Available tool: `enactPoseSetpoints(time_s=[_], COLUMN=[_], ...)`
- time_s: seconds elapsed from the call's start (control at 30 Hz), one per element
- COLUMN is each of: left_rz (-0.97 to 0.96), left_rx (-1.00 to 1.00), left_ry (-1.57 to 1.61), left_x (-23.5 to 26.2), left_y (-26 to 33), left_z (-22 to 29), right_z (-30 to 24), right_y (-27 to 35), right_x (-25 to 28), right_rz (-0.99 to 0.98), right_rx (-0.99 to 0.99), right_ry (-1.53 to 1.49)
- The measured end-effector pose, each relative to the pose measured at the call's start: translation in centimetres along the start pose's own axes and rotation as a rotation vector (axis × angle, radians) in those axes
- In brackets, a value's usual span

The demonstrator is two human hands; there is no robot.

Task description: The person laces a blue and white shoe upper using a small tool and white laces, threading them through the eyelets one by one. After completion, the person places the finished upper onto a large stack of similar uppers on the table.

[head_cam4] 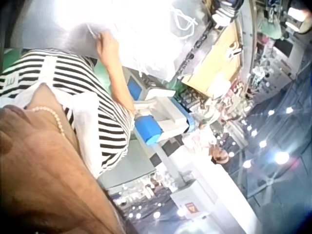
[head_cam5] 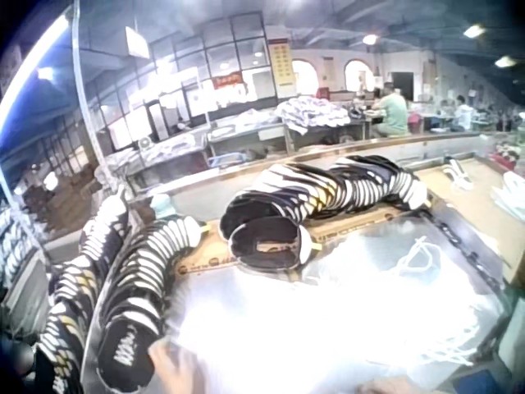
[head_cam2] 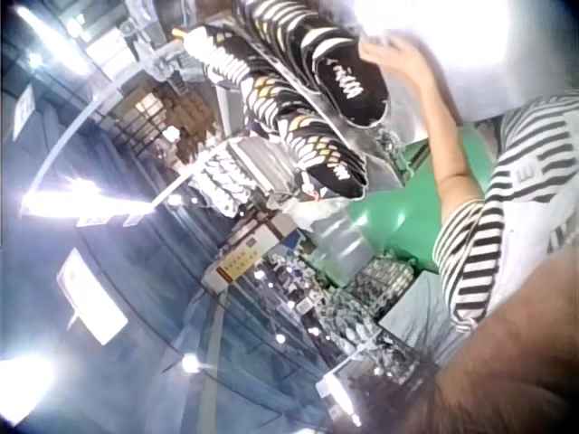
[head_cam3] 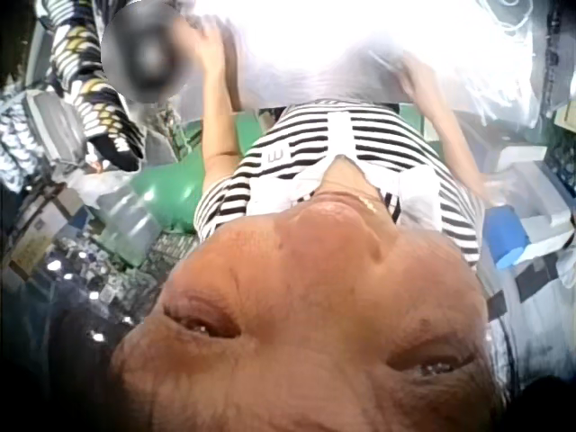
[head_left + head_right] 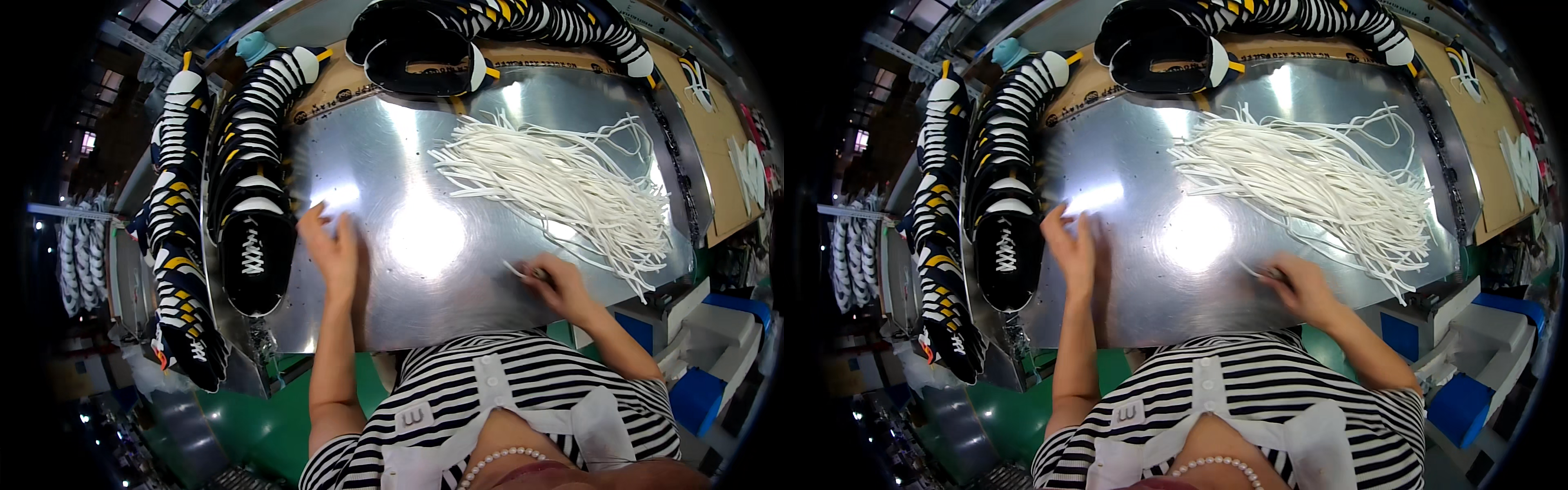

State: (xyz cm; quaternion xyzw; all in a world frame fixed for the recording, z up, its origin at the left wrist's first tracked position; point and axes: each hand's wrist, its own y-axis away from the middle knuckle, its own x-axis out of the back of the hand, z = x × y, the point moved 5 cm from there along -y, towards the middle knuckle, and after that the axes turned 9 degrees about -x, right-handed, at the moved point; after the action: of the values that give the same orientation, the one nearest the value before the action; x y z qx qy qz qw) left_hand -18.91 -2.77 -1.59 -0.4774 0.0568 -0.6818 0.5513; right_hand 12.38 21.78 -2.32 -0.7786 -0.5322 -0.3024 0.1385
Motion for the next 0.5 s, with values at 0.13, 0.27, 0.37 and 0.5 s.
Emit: enactPoseSetpoints(time_s=[0.13,0.27,0.37,0.5], left_rz=[-0.182,-0.212,-0.445,-0.189], left_rx=[-0.320,-0.450,-0.266,-0.201], left_ry=[0.251,0.031,-0.050,0.399], left_x=[-10.8,-22.3,-25.9,-19.4], left_y=[-7.4,-14.5,-16.5,-15.6], left_z=[10.5,15.1,11.0,10.4], right_z=[-11.1,-16.9,-14.6,-6.7], right_y=[-4.5,-2.5,-1.2,3.0], right_x=[-0.9,3.1,5.3,8.4], right_rz=[-0.287,-0.585,-0.421,0.035], right_rx=[0.131,0.333,0.279,0.051], right_ry=[-0.618,-0.989,-1.007,-1.202])
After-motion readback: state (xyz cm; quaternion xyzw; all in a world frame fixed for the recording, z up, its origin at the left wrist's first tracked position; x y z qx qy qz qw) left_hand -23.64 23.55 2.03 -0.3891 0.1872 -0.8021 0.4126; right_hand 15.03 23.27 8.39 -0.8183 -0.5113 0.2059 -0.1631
